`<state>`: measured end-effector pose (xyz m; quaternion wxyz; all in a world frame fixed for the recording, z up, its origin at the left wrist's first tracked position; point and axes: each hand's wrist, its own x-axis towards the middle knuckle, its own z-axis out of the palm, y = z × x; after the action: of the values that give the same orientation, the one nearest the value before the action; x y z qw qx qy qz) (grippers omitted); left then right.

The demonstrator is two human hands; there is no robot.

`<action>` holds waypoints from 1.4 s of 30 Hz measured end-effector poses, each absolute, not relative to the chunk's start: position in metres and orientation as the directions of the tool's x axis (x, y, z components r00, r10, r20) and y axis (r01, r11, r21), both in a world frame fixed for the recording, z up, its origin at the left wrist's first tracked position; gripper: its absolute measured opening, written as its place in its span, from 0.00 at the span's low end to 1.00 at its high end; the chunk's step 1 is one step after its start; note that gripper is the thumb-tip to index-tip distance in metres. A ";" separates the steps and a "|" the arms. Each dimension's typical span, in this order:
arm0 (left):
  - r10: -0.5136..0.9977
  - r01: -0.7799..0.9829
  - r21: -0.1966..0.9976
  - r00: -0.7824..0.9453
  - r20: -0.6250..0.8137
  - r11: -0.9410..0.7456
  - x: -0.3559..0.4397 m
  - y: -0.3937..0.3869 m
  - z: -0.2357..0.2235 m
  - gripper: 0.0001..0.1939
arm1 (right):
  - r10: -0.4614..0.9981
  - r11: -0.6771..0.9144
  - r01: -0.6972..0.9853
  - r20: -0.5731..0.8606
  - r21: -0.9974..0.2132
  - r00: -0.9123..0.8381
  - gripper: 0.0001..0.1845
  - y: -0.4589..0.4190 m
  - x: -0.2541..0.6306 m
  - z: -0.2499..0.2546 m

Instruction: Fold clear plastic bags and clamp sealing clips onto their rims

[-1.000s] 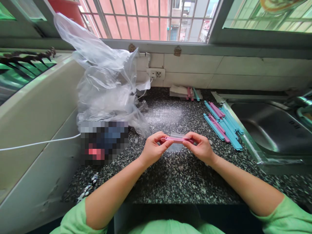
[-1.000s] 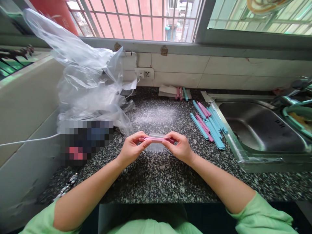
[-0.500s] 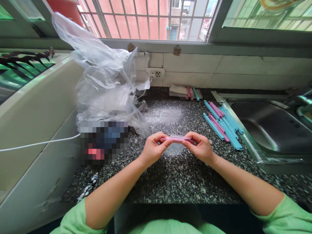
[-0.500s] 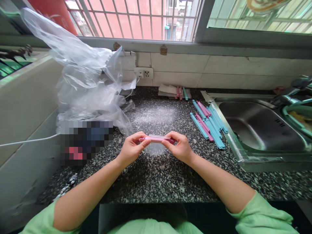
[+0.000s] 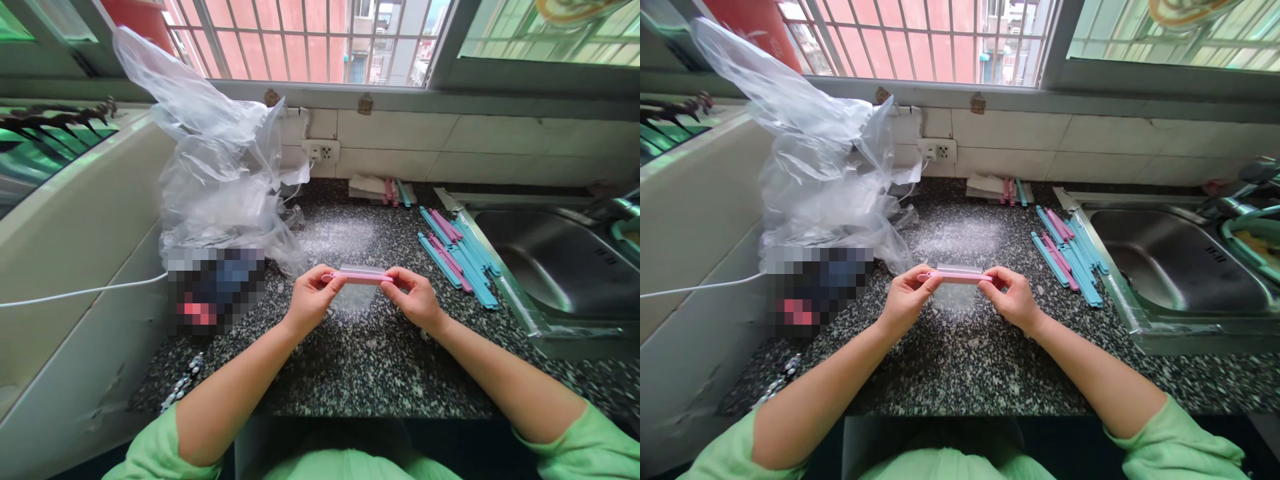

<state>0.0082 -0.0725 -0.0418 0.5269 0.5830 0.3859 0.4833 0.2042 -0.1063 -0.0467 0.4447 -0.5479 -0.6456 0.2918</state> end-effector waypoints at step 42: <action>0.942 -0.108 0.989 0.330 -0.059 0.100 0.013 -0.066 -0.054 0.20 | 0.994 -0.033 0.235 -0.057 -0.971 -0.094 0.13 -0.103 0.193 -0.056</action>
<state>0.0129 -0.0662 -0.0536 0.6255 0.5231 0.3985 0.4200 0.1927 -0.1030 -0.0563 0.4006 -0.5406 -0.5682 0.4737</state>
